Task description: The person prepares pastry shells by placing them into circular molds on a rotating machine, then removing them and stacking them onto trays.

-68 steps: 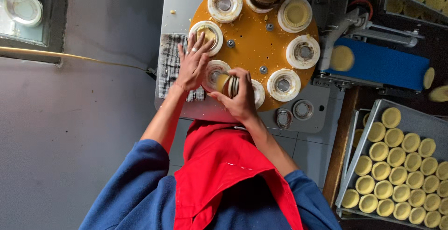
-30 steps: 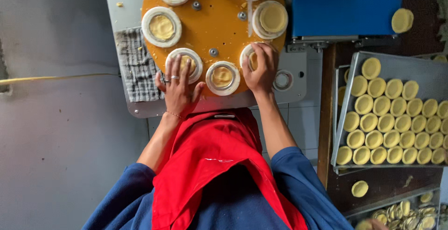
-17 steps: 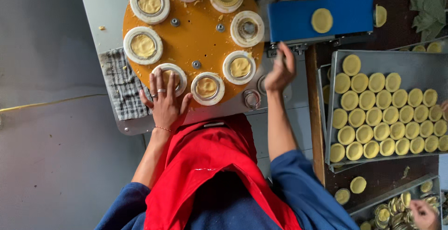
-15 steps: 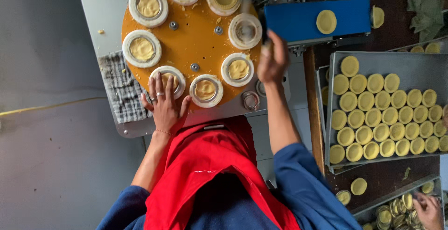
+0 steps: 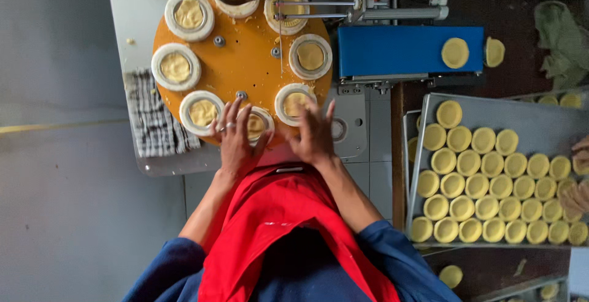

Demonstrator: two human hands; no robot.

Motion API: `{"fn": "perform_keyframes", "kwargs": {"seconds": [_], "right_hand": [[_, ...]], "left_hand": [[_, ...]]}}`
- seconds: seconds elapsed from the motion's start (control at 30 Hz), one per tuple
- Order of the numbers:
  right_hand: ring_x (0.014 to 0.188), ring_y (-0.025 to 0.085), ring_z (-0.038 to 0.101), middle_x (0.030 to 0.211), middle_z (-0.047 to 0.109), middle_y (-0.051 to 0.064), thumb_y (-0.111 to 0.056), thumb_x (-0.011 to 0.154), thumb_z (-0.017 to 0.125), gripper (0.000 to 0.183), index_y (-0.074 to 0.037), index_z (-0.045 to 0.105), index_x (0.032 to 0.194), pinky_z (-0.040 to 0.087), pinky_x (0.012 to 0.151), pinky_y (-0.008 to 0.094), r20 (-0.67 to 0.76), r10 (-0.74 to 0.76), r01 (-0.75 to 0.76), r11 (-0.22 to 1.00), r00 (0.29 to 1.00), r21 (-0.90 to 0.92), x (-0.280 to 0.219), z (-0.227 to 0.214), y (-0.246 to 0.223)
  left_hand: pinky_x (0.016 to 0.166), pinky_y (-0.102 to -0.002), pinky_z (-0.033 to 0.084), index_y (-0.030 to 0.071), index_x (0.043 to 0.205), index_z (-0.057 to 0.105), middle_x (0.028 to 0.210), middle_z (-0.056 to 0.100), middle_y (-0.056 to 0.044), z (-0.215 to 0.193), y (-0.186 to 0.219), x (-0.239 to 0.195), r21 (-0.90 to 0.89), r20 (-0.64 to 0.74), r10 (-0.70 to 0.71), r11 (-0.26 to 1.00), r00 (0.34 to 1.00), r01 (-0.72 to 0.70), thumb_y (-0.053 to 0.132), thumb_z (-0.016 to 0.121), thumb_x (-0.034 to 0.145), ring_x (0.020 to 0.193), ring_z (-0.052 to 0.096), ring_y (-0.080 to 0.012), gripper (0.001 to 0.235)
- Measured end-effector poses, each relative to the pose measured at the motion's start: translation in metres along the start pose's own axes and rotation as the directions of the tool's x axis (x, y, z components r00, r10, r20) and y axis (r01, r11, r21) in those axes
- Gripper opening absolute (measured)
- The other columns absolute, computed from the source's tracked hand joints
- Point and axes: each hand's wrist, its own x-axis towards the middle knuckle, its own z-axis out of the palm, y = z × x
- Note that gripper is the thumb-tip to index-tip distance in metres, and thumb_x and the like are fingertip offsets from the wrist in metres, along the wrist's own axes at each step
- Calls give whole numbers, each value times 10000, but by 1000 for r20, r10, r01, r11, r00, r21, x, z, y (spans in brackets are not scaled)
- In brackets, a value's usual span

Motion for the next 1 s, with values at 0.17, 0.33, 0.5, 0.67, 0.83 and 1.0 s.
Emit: {"fn": "perform_keyframes", "kwargs": {"seconds": [0.17, 0.33, 0.5, 0.67, 0.83, 1.0], "right_hand": [[1327, 344, 585, 1357, 641, 145, -570, 896, 725, 733, -57, 561, 1392, 111, 1209, 634, -81, 148, -125, 964, 986, 235, 2, -37, 33], [1256, 376, 612, 1291, 652, 170, -364, 962, 739, 598, -15, 528, 1401, 338, 1157, 536, -163, 233, -173, 933, 959, 317, 12, -71, 112], [1216, 376, 621, 1292, 644, 149, -504, 935, 816, 730, -58, 535, 1439, 383, 1074, 517, -263, 182, -194, 981, 948, -21, 29, -101, 185], [1373, 484, 452, 1472, 557, 200, -796, 853, 764, 1083, -86, 368, 1568, 131, 1047, 745, -202, 231, -244, 969, 952, -45, 34, -92, 212], [1481, 550, 295, 1593, 417, 279, -819, 774, 833, 1292, -95, 199, 1636, -140, 1067, 804, -110, 347, -323, 927, 931, 190, 32, -82, 209], [1536, 369, 293, 1593, 486, 104, -614, 877, 906, 1196, -137, 139, 1662, -176, 1090, 774, -302, 437, -440, 896, 847, 62, 37, -65, 220]], "left_hand": [[1175, -519, 115, 110, 1446, 536, 1581, 433, -152, 33, 49, 9, 47, -7, -58, 997, 998, 58, 511, 806, 836, 1471, 372, -369, 779], [1142, -558, -13, 239, 1550, 455, 1641, 358, -137, 73, 90, 4, 287, 76, -133, 952, 988, 106, 683, 667, 886, 1524, 294, -335, 827], [1119, -635, -125, 333, 1617, 379, 1720, 214, -141, 81, 113, -3, 523, 98, -198, 844, 975, 119, 752, 477, 969, 1584, 118, -352, 778], [1109, -657, -158, 344, 1644, 320, 1744, 80, -133, 82, 107, -2, 512, 105, -320, 829, 941, 225, 802, 430, 956, 1591, -12, -348, 834], [1091, -692, -156, 357, 1647, 295, 1734, 26, -176, 77, 110, 7, 415, 133, -396, 855, 909, 312, 791, 460, 925, 1580, -55, -380, 859], [1110, -638, -78, 210, 1634, 332, 1690, 122, -245, 85, 110, 9, 300, 62, -276, 922, 959, 245, 740, 512, 954, 1558, 65, -412, 881]]}}
